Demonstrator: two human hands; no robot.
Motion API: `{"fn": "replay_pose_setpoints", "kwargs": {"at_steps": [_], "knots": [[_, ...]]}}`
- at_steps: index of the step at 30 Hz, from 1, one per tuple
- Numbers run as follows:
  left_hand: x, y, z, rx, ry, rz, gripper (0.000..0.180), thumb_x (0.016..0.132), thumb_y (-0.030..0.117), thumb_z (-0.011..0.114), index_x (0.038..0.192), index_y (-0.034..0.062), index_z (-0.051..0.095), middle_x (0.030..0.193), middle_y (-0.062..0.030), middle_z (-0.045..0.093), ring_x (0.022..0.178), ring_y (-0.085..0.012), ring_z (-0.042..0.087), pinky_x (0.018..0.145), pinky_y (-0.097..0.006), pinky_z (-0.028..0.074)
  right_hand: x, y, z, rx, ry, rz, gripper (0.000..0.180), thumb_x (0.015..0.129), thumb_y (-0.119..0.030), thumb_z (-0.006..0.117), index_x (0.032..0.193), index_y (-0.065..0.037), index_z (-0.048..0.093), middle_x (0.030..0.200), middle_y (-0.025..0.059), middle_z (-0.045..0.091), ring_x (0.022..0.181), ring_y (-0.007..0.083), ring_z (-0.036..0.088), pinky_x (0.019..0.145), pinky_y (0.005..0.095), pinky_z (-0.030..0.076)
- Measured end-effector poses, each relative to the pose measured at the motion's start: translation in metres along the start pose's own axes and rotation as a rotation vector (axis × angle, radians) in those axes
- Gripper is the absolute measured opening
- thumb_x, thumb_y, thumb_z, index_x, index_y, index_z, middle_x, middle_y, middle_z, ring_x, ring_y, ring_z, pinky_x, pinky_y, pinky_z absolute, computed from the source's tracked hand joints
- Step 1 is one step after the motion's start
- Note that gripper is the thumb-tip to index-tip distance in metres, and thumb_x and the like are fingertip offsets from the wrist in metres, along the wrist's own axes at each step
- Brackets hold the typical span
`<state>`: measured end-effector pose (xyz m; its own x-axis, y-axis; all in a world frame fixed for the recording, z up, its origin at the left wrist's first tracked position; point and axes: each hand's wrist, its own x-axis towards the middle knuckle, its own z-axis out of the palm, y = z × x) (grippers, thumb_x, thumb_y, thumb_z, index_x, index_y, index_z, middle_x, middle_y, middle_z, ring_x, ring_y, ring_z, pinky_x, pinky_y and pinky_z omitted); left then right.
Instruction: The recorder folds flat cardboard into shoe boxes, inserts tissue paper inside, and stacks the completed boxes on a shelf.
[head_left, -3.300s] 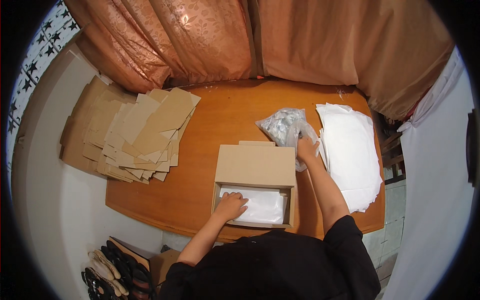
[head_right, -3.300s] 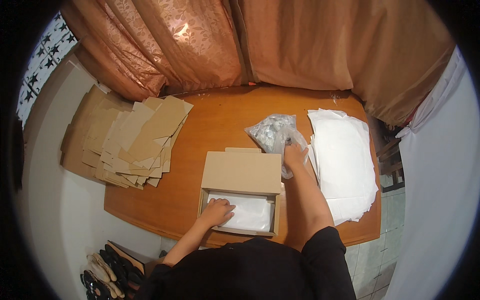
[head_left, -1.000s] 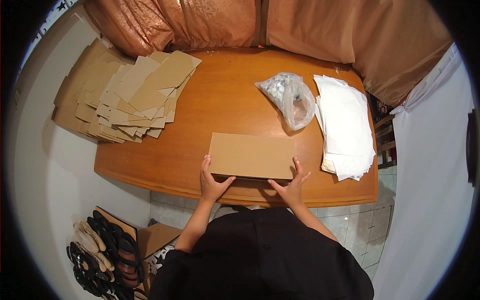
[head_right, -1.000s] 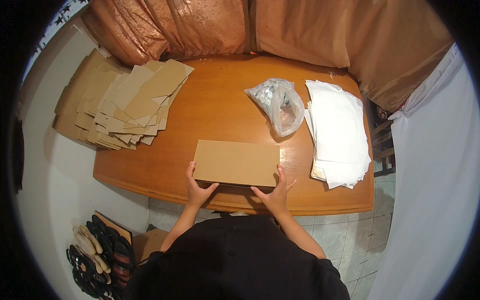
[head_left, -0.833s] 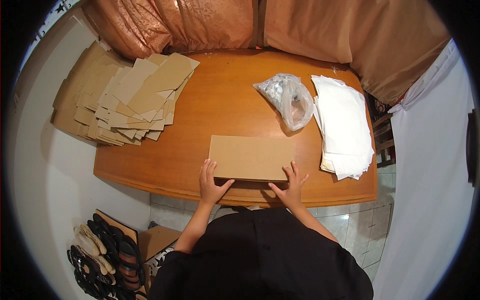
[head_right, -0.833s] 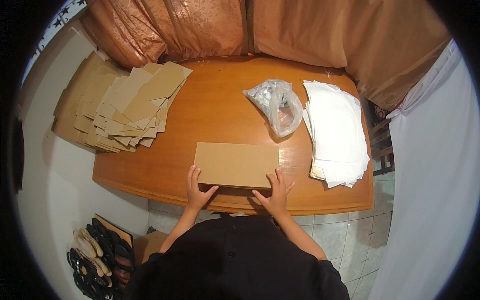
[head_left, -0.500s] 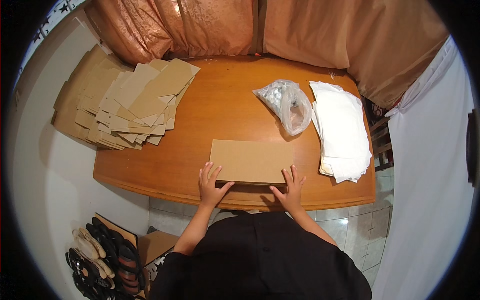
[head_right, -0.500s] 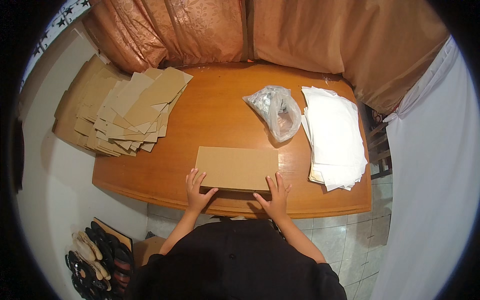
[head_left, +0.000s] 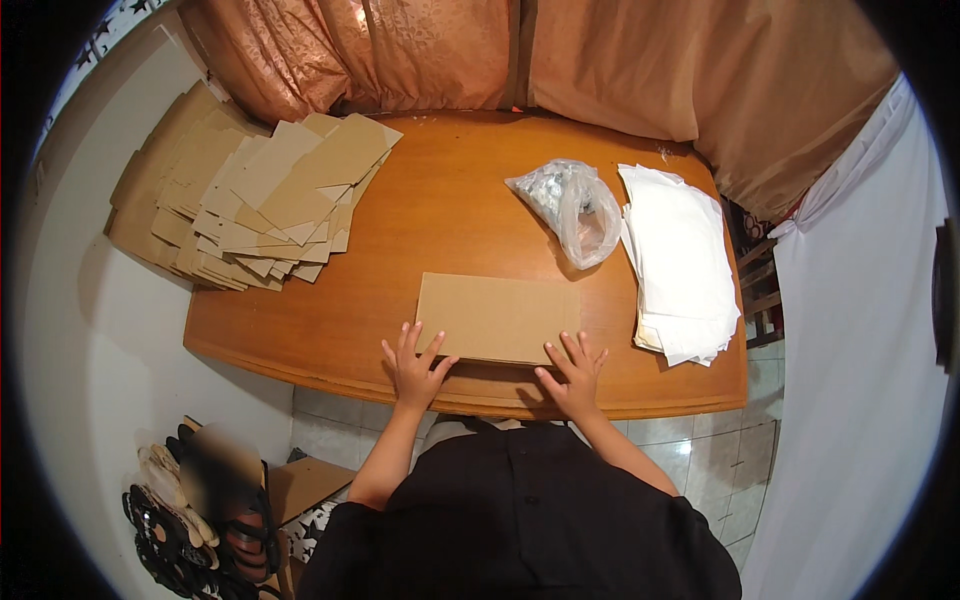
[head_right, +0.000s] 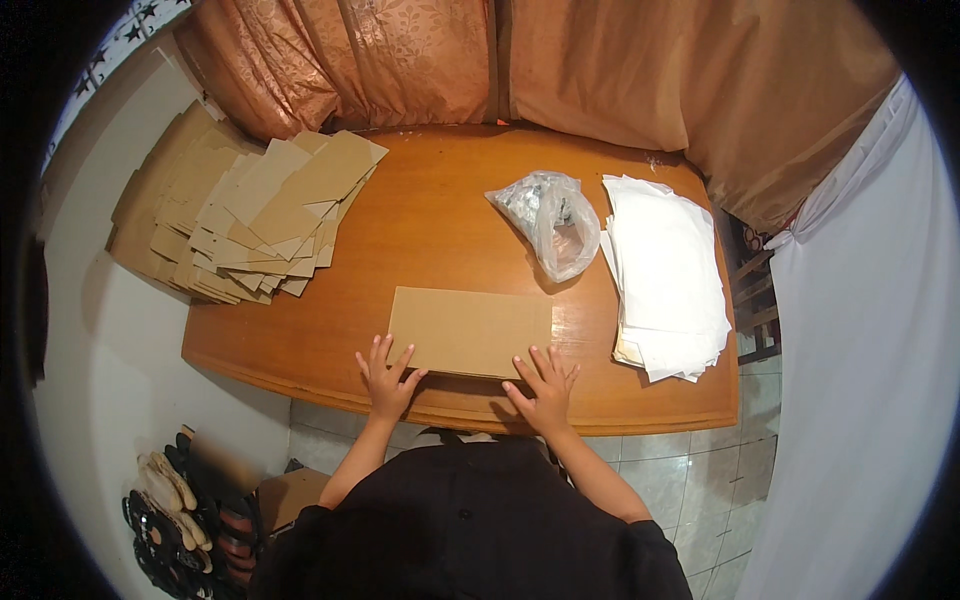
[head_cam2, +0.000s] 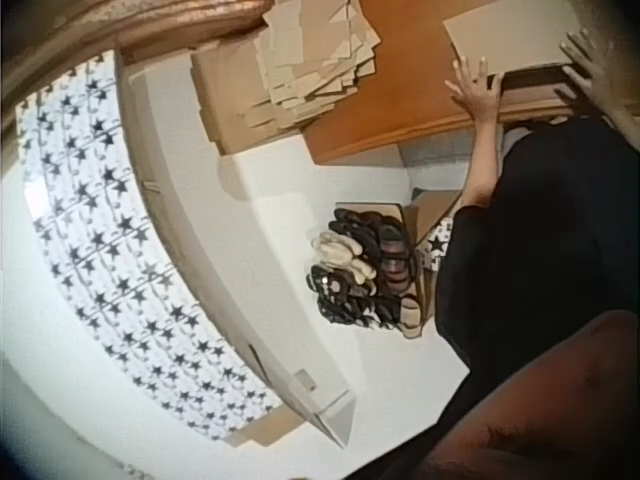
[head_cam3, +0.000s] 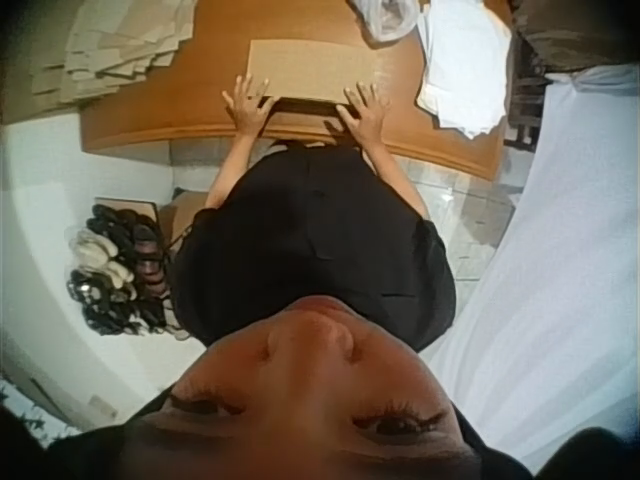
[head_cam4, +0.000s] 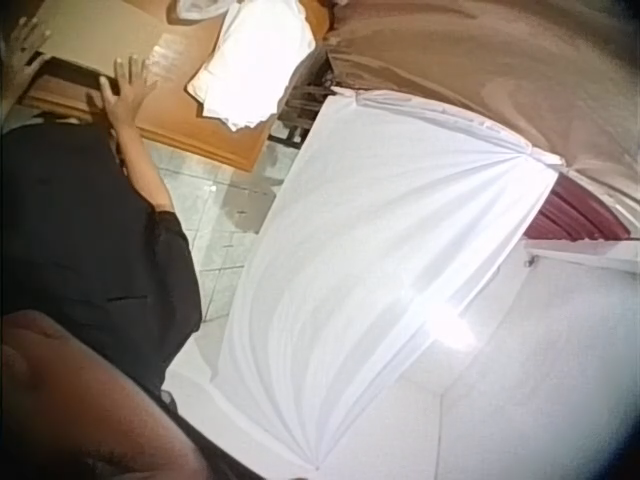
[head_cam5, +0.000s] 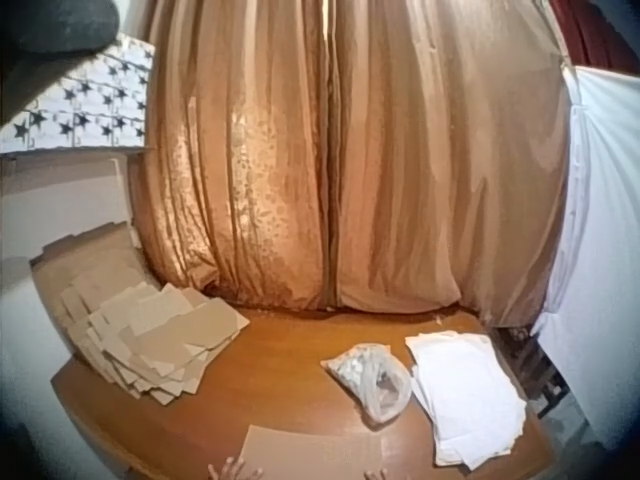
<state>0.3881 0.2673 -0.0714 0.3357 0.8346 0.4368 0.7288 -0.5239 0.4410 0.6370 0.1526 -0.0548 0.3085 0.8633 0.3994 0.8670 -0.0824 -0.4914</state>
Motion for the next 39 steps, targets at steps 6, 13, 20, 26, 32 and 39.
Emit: {"fn": "replay_pose_setpoints", "kwargs": {"at_steps": [6, 13, 20, 26, 32, 39], "knots": [[-0.019, 0.004, 0.006, 0.124, 0.094, 0.071, 0.022, 0.078, 0.023, 0.069, 0.1, 0.0231, 0.07, 0.121, -0.0056, 0.051, 0.117, -0.0271, 0.045, 0.104, -0.06, 0.014, 0.082, 0.022, -0.022, 0.042, -0.11, -0.028, 0.047, 0.077, -0.026, 0.065, 0.119, -0.009, 0.055, 0.127, 0.0115, 0.052, 0.121, 0.0297, 0.044, 0.104, 0.0534, 0.023], [-0.03, 0.046, 0.025, 0.008, 0.346, -0.303, 0.016, 0.074, 0.019, 0.071, 0.089, 0.0242, 0.071, 0.107, -0.0046, 0.053, 0.104, -0.028, 0.049, 0.097, -0.046, 0.034, 0.111, 0.067, 0.017, 0.576, -0.422, 0.267, 0.049, 0.076, -0.03, 0.071, 0.113, -0.001, 0.058, 0.108, 0.0155, 0.062, 0.105, 0.0251, 0.056, 0.091, 0.0335, 0.042], [-0.043, 0.057, 0.034, -0.484, 0.193, -0.414, 0.05, 0.085, 0.023, 0.059, 0.131, 0.0085, 0.046, 0.139, -0.0227, 0.027, 0.127, -0.0372, 0.032, 0.105, -0.046, 0.025, 0.061, 0.06, -0.008, 0.823, -0.547, 0.461, 0.045, 0.081, -0.028, 0.068, 0.113, 0.003, 0.059, 0.108, 0.0109, 0.063, 0.101, 0.0207, 0.057, 0.091, 0.0316, 0.042], [-0.068, 0.067, 0.037, -1.316, 0.034, -0.687, 0.097, 0.087, 0.017, 0.057, 0.141, 0.011, -0.023, 0.151, -0.0158, 0.003, 0.139, -0.0266, 0.012, 0.11, -0.037, 0.018, 0.004, 0.006, -0.001, 0.988, -0.732, 0.244, 0.064, 0.091, -0.023, 0.053, 0.142, 0.001, 0.023, 0.145, 0.0187, 0.029, 0.135, 0.0247, 0.025, 0.109, 0.0335, 0.021], [-0.149, 0.06, -0.111, -1.521, 0.333, -0.673, 0.088, 0.087, 0.007, 0.049, 0.144, 0.0143, -0.017, 0.153, -0.0079, 0.004, 0.139, -0.0202, 0.012, 0.11, -0.033, 0.019, -0.038, -0.122, -0.042, 0.963, -0.999, -0.259, 0.103, 0.073, -0.024, 0.073, 0.145, -0.001, 0.003, 0.148, 0.0202, 0.017, 0.138, 0.0297, 0.016, 0.11, 0.0387, 0.018], [-0.301, 0.123, -0.299, -1.191, 0.684, -0.586, 0.09, 0.081, 0.0, 0.047, 0.145, 0.0136, -0.014, 0.153, -0.0086, 0.0, 0.14, -0.0204, 0.005, 0.111, -0.034, 0.012, -0.153, -0.26, -0.074, 1.138, -1.125, -0.642, 0.116, 0.065, -0.02, 0.082, 0.145, -0.002, -0.001, 0.147, 0.0186, 0.021, 0.136, 0.0279, 0.022, 0.11, 0.0393, 0.019]]}}
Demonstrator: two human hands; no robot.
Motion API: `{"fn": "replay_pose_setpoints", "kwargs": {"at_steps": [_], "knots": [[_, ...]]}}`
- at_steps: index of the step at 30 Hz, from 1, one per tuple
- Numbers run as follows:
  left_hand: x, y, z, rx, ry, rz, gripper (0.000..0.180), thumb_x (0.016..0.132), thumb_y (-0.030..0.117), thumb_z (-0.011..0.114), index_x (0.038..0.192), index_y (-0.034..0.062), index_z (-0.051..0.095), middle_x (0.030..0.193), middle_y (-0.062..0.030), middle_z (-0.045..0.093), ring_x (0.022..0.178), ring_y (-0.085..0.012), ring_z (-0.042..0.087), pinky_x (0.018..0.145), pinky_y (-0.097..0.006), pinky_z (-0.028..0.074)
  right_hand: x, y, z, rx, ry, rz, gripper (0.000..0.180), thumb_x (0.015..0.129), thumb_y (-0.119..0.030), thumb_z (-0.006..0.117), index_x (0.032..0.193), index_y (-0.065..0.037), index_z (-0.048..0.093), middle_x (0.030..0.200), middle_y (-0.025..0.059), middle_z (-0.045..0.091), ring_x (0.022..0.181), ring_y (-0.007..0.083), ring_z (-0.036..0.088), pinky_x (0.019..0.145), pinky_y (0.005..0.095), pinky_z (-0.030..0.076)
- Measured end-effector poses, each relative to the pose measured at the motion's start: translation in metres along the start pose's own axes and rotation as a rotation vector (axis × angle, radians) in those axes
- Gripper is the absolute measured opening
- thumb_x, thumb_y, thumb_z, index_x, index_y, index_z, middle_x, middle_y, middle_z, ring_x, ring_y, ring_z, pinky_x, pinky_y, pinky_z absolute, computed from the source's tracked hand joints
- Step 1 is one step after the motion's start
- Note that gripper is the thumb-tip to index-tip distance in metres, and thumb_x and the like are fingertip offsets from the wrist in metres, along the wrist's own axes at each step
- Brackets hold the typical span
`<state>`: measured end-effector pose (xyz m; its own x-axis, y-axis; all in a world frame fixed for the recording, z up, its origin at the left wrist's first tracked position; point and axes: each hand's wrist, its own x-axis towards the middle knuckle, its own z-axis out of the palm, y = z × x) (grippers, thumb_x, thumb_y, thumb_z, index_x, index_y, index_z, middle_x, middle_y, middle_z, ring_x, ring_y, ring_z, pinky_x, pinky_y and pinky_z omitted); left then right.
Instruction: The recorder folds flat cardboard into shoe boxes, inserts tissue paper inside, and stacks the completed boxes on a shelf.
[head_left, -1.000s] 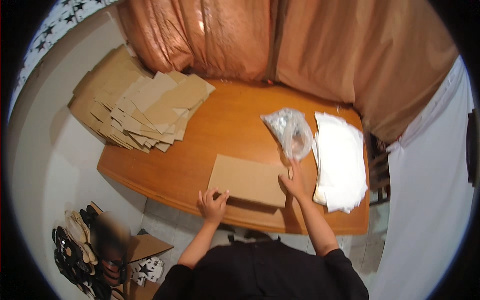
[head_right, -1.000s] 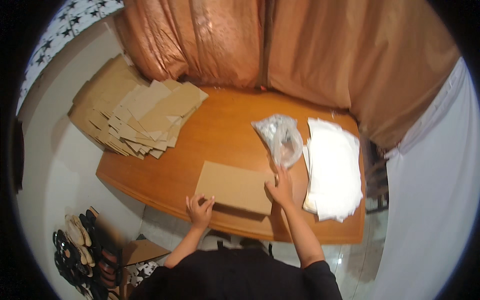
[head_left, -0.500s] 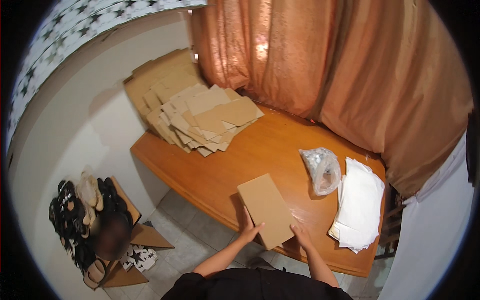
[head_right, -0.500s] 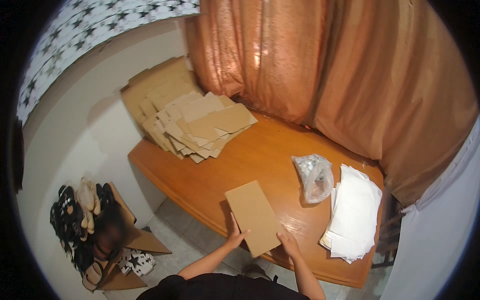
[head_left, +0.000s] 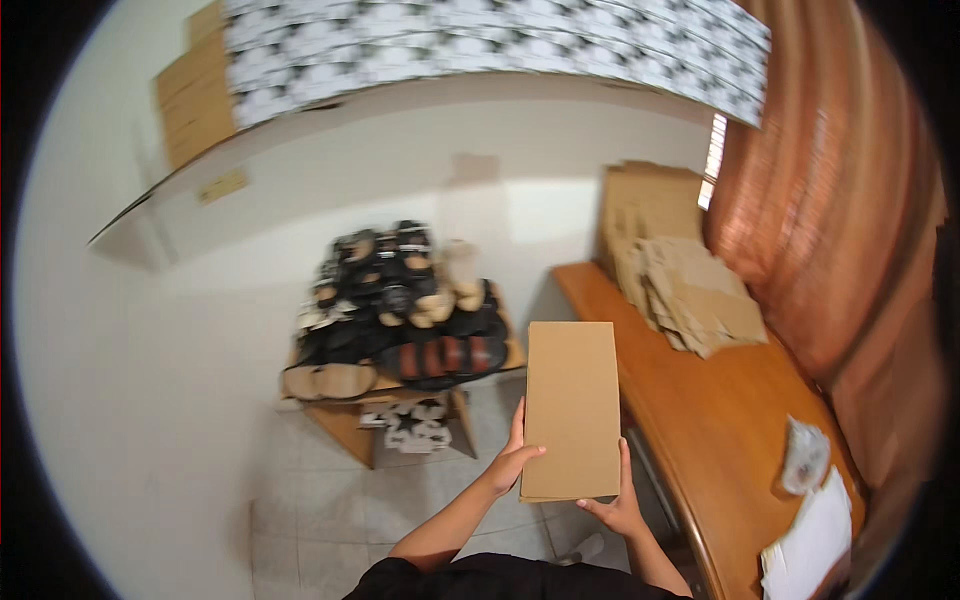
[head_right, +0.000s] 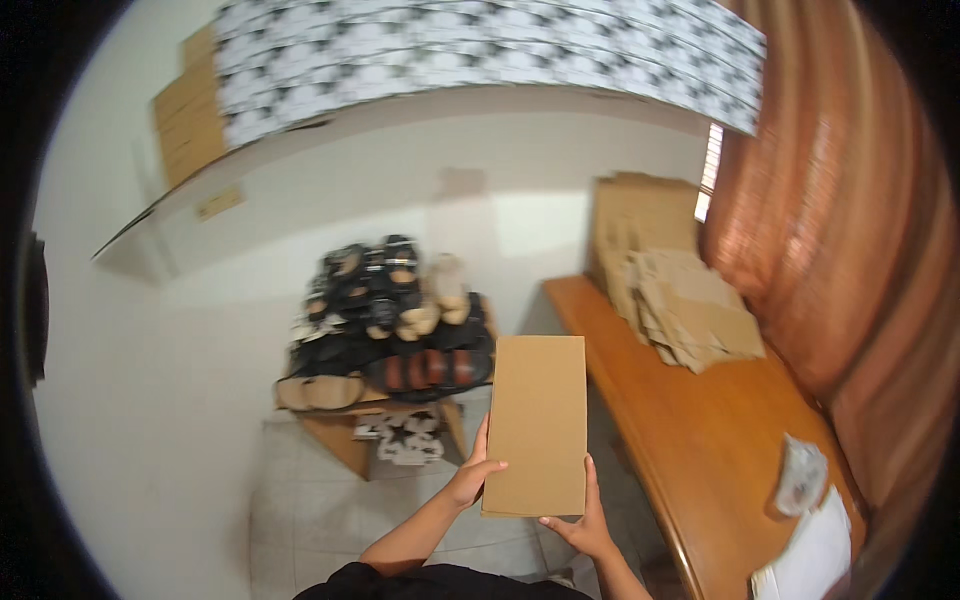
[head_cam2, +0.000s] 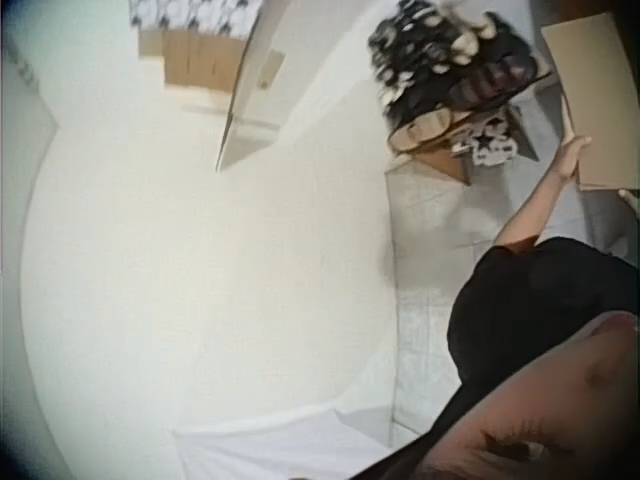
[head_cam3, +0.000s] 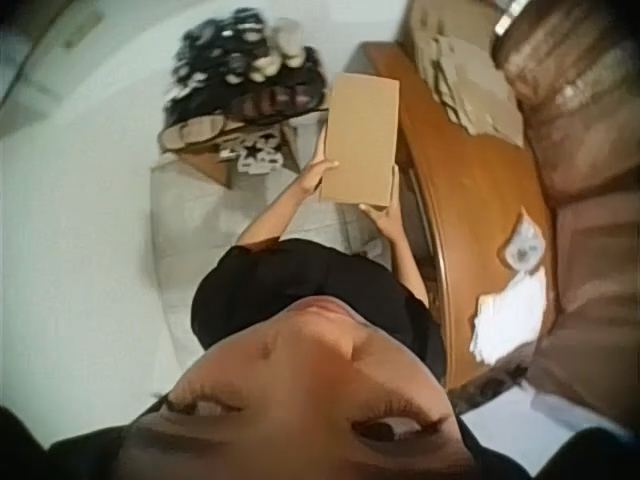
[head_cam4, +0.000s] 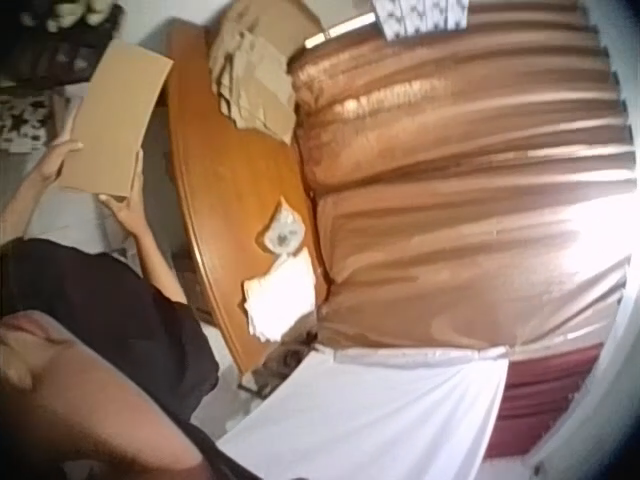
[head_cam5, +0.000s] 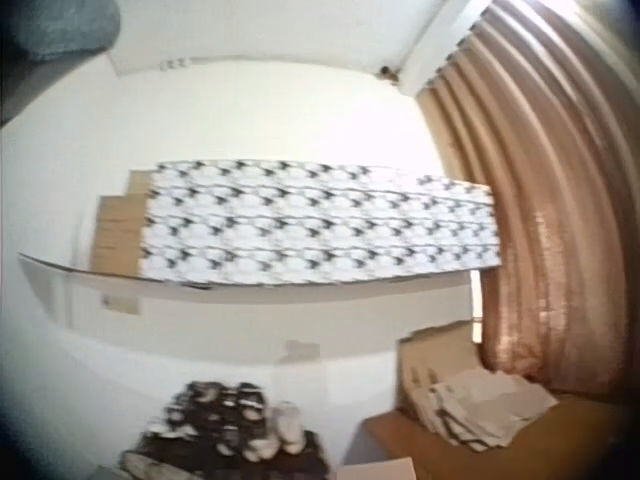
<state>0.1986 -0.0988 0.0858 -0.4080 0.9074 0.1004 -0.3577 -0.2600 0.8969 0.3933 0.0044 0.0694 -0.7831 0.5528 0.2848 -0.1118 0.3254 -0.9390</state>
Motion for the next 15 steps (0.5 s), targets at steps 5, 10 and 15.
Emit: {"fn": "replay_pose_setpoints", "kwargs": {"at_steps": [5, 10, 15], "knots": [[-0.109, 0.086, -0.067, 0.166, 0.22, 0.306, 0.091, 0.077, -0.001, 0.046, 0.145, 0.0136, -0.012, 0.152, -0.0103, -0.002, 0.14, -0.0219, 0.002, 0.11, -0.036, 0.01, 0.042, -0.04, 0.12, 0.152, -0.213, -0.195, 0.106, 0.066, -0.017, 0.081, 0.144, -0.002, 0.011, 0.147, 0.0196, 0.022, 0.135, 0.0295, 0.026, 0.109, 0.041, 0.024], [-0.18, 0.153, -0.115, 0.378, 0.444, 0.571, 0.082, 0.076, 0.005, 0.051, 0.142, 0.01, 0.002, 0.145, -0.0129, 0.009, 0.137, -0.0238, 0.011, 0.11, -0.037, 0.011, 0.078, -0.089, 0.23, 0.355, -0.302, -0.391, 0.086, 0.072, -0.017, 0.077, 0.138, -0.004, 0.025, 0.145, 0.0186, 0.024, 0.133, 0.028, 0.028, 0.108, 0.0394, 0.024], [-0.212, 0.222, -0.154, 0.365, 0.625, 0.623, 0.062, 0.074, 0.013, 0.05, 0.132, 0.009, 0.028, 0.136, -0.0137, 0.031, 0.131, -0.0245, 0.026, 0.109, -0.038, 0.02, 0.131, -0.144, 0.312, 0.336, -0.299, -0.619, 0.071, 0.072, -0.018, 0.077, 0.129, -0.003, 0.037, 0.141, 0.0255, 0.029, 0.13, 0.0341, 0.033, 0.104, 0.0412, 0.029]]}}
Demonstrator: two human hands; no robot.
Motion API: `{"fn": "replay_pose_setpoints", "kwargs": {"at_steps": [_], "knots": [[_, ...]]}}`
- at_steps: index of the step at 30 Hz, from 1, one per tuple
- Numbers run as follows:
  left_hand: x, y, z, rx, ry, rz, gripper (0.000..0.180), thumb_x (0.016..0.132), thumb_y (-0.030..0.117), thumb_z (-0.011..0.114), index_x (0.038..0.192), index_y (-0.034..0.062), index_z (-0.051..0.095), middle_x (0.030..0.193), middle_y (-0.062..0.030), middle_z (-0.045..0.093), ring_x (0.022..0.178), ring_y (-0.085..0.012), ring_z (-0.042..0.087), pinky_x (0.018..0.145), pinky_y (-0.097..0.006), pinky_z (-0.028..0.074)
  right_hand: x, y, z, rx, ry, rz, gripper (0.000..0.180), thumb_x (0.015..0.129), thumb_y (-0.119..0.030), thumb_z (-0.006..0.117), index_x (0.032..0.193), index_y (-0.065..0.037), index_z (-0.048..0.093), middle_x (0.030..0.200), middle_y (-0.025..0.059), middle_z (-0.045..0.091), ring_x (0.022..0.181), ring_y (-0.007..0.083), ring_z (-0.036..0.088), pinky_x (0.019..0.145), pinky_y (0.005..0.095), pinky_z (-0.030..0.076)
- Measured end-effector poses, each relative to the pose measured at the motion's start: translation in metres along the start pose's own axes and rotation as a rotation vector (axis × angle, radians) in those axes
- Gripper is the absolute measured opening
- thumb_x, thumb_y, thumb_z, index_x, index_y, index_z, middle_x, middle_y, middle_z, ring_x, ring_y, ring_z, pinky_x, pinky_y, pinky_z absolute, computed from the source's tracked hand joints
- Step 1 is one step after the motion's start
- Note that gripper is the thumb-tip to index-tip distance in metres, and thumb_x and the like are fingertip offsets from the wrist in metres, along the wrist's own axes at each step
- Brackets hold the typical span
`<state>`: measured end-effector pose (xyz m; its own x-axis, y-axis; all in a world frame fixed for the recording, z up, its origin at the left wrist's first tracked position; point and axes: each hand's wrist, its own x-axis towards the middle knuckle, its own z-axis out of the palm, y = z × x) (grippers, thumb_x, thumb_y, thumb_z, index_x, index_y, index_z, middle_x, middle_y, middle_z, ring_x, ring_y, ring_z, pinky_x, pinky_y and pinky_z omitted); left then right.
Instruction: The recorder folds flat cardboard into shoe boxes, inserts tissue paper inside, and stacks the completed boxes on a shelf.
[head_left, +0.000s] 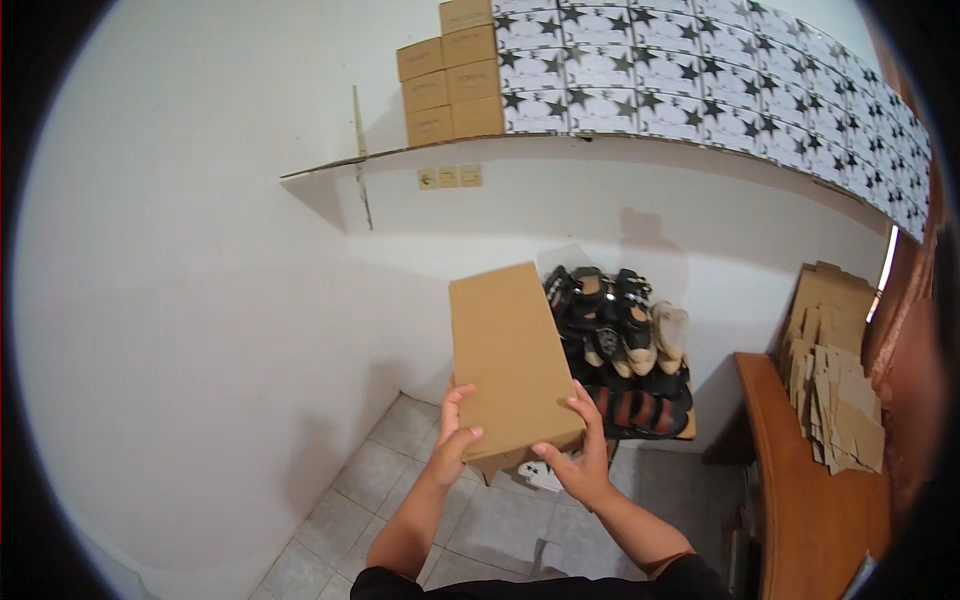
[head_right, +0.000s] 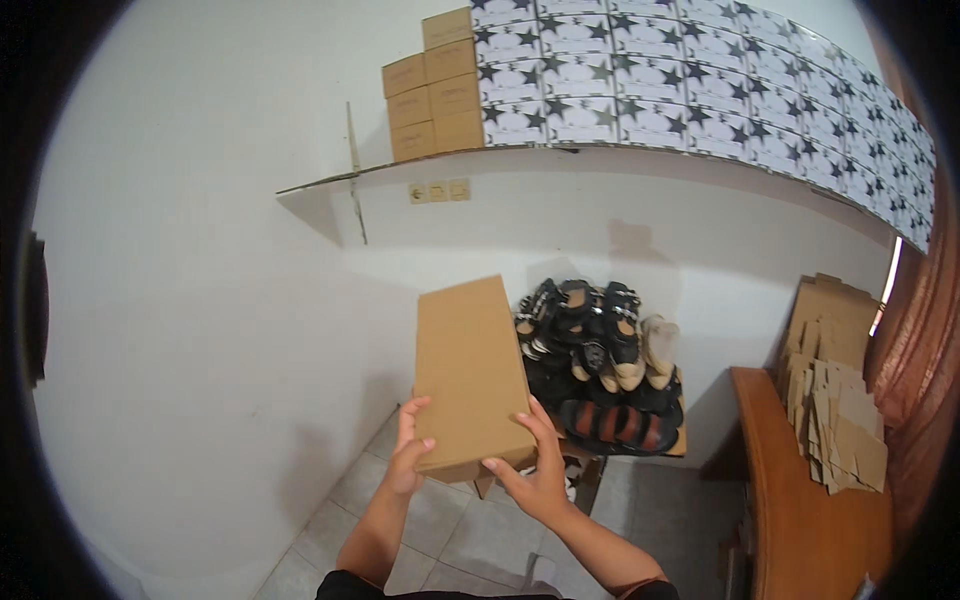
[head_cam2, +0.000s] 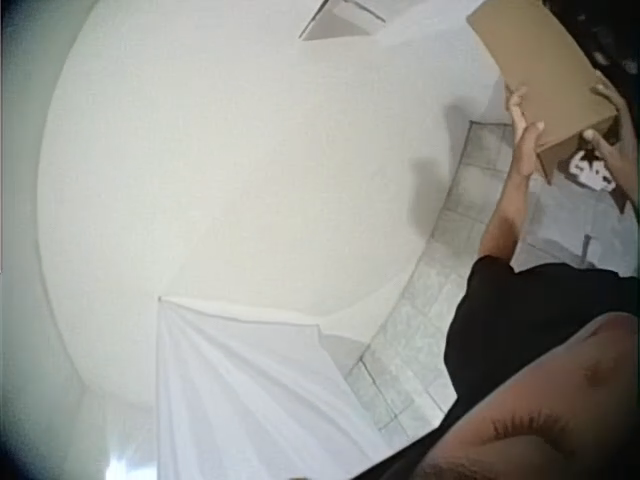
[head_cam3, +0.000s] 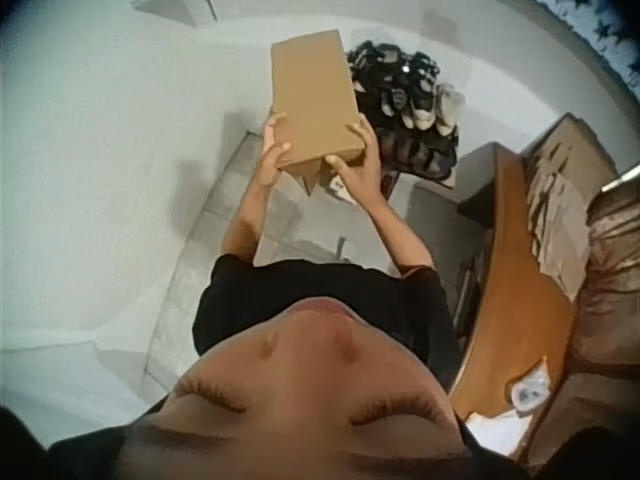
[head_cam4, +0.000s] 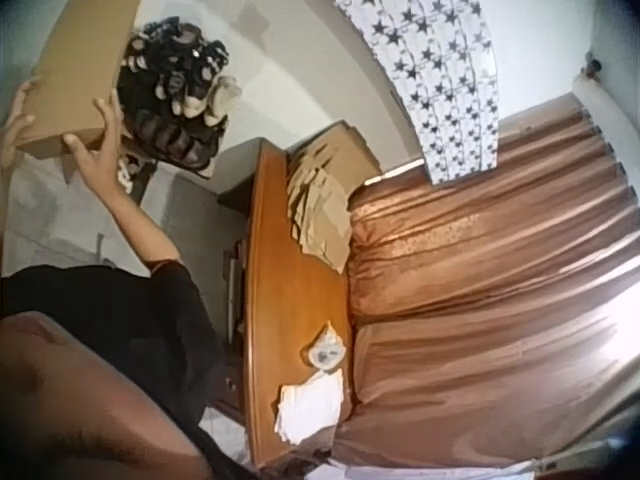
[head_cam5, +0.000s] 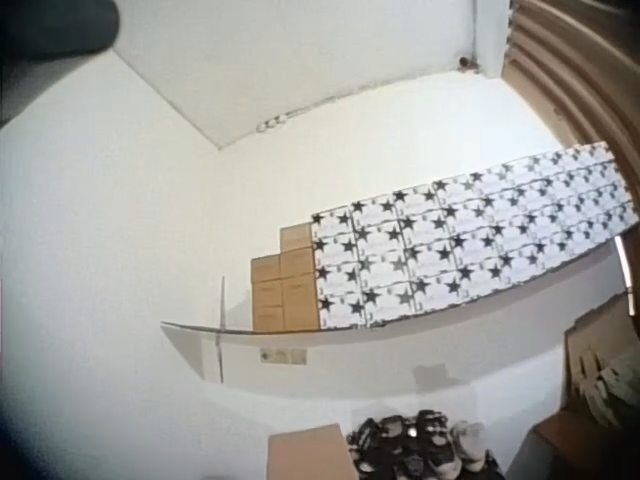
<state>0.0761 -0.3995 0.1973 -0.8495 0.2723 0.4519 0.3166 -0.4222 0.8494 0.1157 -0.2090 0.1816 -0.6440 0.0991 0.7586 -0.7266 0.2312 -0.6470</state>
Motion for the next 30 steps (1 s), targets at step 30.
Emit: {"fn": "replay_pose_setpoints", "kwargs": {"at_steps": [30], "knots": [[0.551, 0.305, -0.181, 0.411, 0.009, 1.122, 0.095, 0.078, 0.038, 0.071, 0.14, 0.0067, 0.007, 0.131, -0.0211, 0.035, 0.118, -0.0289, 0.041, 0.096, -0.041, 0.039, 0.663, -0.001, 0.198, 0.009, -0.004, -0.855, 0.076, 0.072, -0.02, 0.074, 0.133, -0.008, 0.03, 0.113, 0.0192, 0.052, 0.104, 0.0286, 0.055, 0.088, 0.0387, 0.046]]}}
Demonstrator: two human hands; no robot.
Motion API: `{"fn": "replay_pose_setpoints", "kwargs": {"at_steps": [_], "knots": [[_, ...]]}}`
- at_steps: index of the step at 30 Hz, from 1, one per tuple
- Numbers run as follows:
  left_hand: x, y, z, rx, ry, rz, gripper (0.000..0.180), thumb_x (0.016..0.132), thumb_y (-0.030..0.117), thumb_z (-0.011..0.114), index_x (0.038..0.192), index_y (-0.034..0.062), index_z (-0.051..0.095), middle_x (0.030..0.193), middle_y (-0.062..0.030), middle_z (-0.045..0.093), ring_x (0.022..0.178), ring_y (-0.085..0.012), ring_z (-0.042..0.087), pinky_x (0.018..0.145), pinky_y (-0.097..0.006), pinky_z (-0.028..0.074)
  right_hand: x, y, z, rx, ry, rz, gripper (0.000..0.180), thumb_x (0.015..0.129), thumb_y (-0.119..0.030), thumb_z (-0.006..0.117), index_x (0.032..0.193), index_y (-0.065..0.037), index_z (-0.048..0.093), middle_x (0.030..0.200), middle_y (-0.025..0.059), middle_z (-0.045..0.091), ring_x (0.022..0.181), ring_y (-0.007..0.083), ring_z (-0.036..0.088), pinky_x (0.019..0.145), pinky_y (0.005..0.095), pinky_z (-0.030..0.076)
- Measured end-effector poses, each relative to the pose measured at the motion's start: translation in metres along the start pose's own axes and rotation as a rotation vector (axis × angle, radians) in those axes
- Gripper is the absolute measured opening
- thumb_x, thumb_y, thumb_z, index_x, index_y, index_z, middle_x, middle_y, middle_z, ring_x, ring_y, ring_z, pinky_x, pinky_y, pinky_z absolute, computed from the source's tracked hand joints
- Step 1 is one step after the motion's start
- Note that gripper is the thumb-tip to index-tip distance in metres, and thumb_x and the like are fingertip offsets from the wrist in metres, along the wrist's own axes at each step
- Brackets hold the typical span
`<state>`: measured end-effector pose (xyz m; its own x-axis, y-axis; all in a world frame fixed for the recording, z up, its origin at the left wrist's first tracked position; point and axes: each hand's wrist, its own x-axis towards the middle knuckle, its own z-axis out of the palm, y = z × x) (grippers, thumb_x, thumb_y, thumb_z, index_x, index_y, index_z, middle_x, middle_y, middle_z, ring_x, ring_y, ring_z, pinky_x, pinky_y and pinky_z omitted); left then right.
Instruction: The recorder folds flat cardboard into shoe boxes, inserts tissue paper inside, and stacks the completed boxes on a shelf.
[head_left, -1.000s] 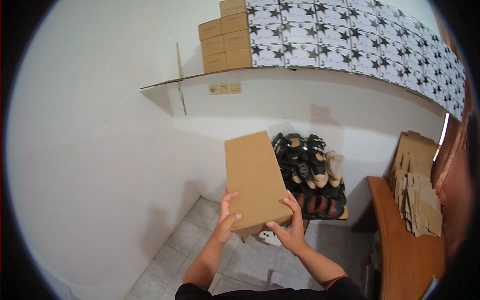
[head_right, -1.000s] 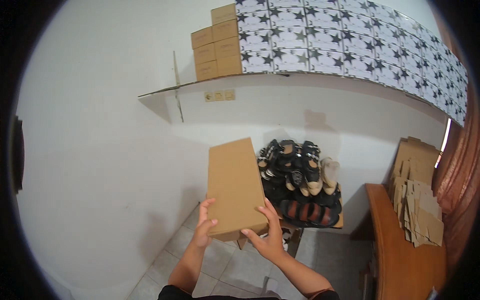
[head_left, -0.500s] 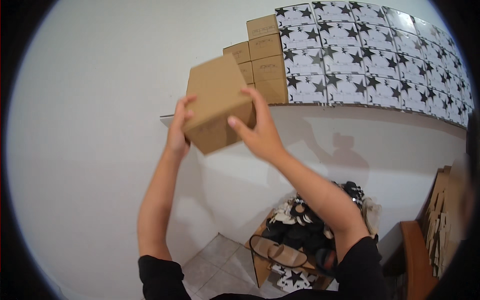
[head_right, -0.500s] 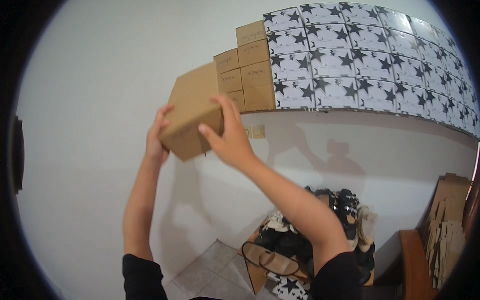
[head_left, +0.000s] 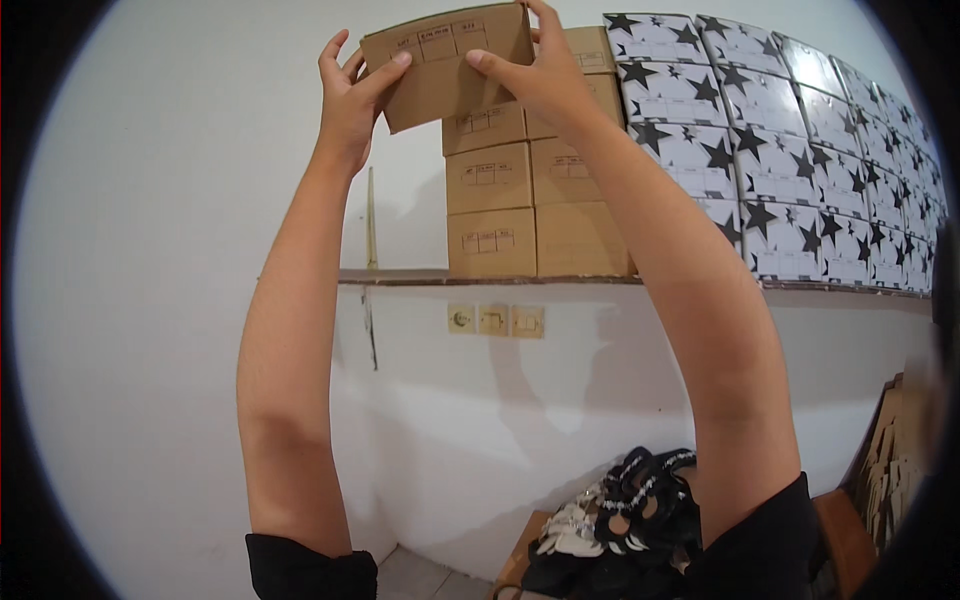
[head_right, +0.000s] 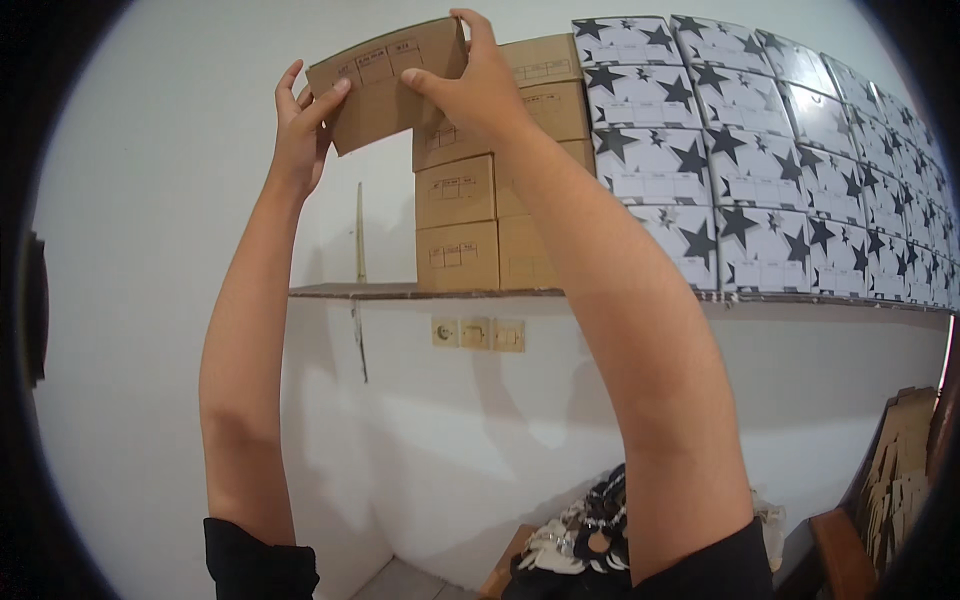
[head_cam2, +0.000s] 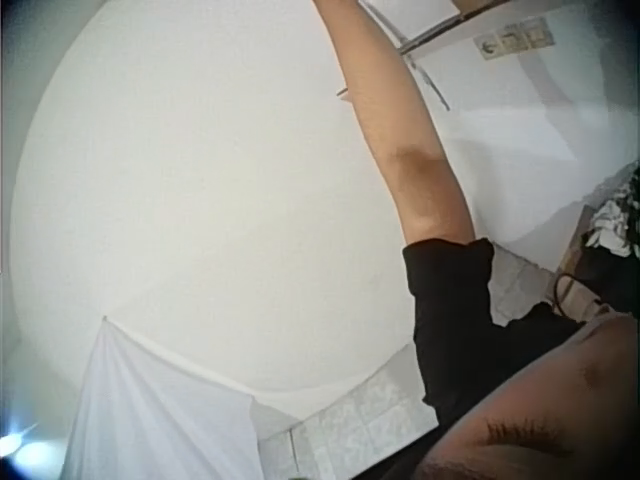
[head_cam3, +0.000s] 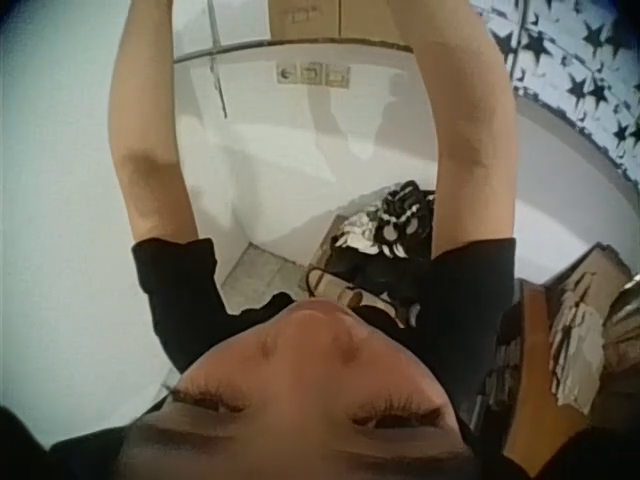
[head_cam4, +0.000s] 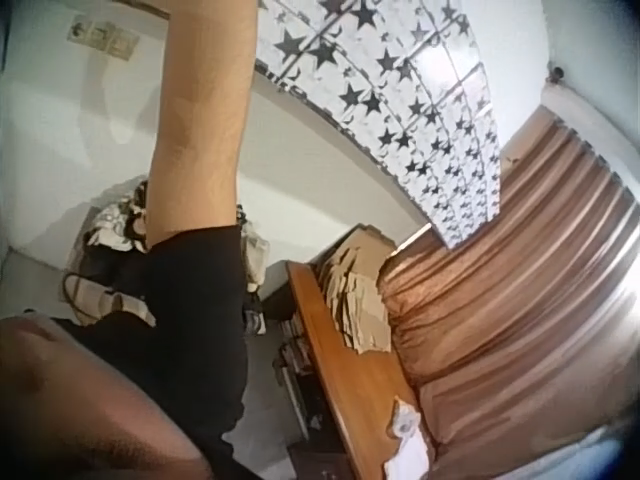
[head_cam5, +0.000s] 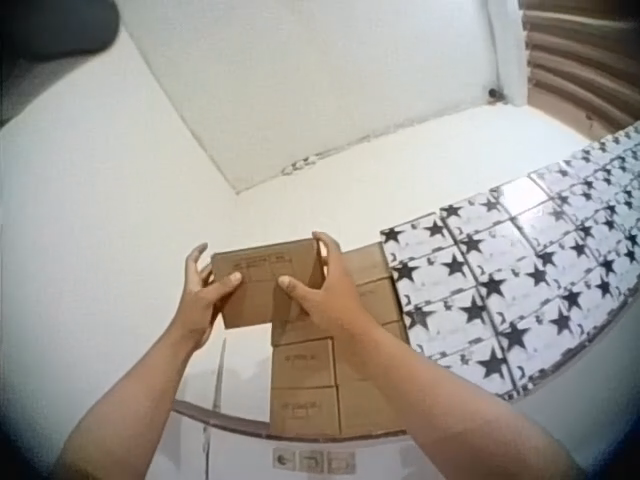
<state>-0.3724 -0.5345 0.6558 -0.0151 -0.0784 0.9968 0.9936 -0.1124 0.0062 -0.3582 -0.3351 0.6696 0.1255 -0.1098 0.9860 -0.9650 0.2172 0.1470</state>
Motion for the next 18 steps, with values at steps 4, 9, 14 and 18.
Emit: {"fn": "replay_pose_setpoints", "kwargs": {"at_steps": [4, 9, 14, 18], "knots": [[0.027, -0.053, -0.011, -0.043, 0.119, 0.135, 0.094, 0.074, 0.037, 0.077, 0.139, 0.0061, 0.016, 0.131, -0.0224, 0.036, 0.114, -0.028, 0.046, 0.086, -0.035, 0.048, 0.023, 0.032, 0.01, -0.42, -0.123, 0.02, 0.05, 0.09, -0.036, 0.044, 0.126, -0.001, 0.044, 0.137, 0.0193, 0.038, 0.121, 0.0424, 0.04, 0.105, 0.0554, 0.021], [0.069, -0.116, -0.034, -0.217, 0.138, 0.103, 0.074, 0.082, 0.045, 0.066, 0.134, 0.0054, 0.031, 0.131, -0.0177, 0.039, 0.116, -0.0259, 0.045, 0.086, -0.036, 0.047, 0.029, 0.051, 0.041, -0.542, -0.024, -0.324, 0.059, 0.074, -0.015, 0.069, 0.127, -0.011, 0.043, 0.122, 0.0205, 0.046, 0.108, 0.0335, 0.052, 0.089, 0.0387, 0.045], [0.077, -0.179, 0.004, -0.404, 0.06, -0.035, 0.065, 0.093, 0.056, 0.031, 0.136, 0.0067, 0.034, 0.141, -0.0114, 0.035, 0.13, -0.0239, 0.03, 0.107, -0.047, 0.02, 0.031, 0.096, 0.043, -0.671, 0.059, -0.301, 0.044, 0.078, -0.015, 0.065, 0.12, -0.012, 0.053, 0.124, 0.022, 0.044, 0.111, 0.0368, 0.05, 0.091, 0.0397, 0.045], [0.093, -0.228, 0.013, -0.172, -0.001, -0.1, 0.068, 0.092, 0.058, 0.03, 0.141, 0.0108, 0.031, 0.144, -0.0124, 0.032, 0.136, -0.0266, 0.023, 0.11, -0.049, 0.008, 0.03, 0.136, 0.034, -0.939, 0.055, -0.265, 0.039, 0.083, -0.022, 0.059, 0.12, -0.011, 0.055, 0.127, 0.0203, 0.046, 0.114, 0.0374, 0.049, 0.098, 0.0474, 0.038]]}}
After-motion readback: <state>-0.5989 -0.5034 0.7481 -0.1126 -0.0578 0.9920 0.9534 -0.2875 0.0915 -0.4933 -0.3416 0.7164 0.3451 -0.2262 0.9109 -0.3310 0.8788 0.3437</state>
